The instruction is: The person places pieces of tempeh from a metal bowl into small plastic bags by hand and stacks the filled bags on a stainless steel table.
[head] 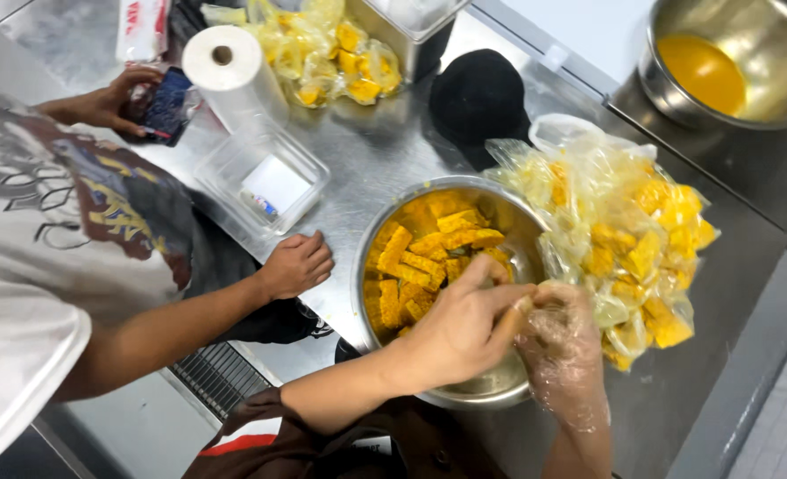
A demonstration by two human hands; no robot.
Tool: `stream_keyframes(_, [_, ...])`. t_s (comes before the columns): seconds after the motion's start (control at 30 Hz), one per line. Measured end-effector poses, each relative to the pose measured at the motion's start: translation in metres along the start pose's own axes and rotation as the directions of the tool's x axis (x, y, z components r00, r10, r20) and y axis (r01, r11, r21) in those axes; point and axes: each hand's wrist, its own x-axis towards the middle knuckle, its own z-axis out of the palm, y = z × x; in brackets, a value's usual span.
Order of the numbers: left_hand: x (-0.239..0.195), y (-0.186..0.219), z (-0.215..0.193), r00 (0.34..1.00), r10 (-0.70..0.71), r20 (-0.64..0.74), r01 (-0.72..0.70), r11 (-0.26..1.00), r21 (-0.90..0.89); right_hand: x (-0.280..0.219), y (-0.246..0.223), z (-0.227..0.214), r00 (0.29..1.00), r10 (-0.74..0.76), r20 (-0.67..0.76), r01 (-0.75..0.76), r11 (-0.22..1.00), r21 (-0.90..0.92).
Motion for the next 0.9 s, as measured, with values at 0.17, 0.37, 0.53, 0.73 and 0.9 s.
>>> stream_keyframes(0.17, [-0.009, -0.006, -0.003, 0.999, -0.034, 0.006, 0.034, 0.999, -0.02, 0.0, -0.005, 0.015, 0.994, 0.105, 0.042, -0.086, 0.94, -0.33])
stream_keyframes(0.37, [-0.01, -0.024, -0.026, 0.997, -0.007, 0.078, 0.011, 0.999, -0.05, -0.001, -0.005, 0.03, 0.942, -0.1, -0.32, 0.135, 0.987, 0.09])
stream_keyframes(0.53, [-0.011, -0.035, -0.033, 0.971, -0.096, 0.221, 0.113, 0.991, -0.065, 0.007, -0.008, 0.007, 0.967, -0.254, 0.033, 0.25, 0.908, -0.335])
stream_keyframes(0.73, [0.022, -0.034, -0.024, 0.951, 0.043, 0.306, -0.017, 0.996, -0.084, -0.044, 0.029, -0.024, 0.922, 0.167, -0.35, -0.258, 0.938, -0.233])
stream_keyframes(0.9, [0.074, 0.0, 0.004, 0.838, 0.265, 0.477, -0.151, 0.953, -0.263, -0.061, 0.068, -0.004, 0.96, 0.262, 0.102, -0.145, 0.772, -0.619])
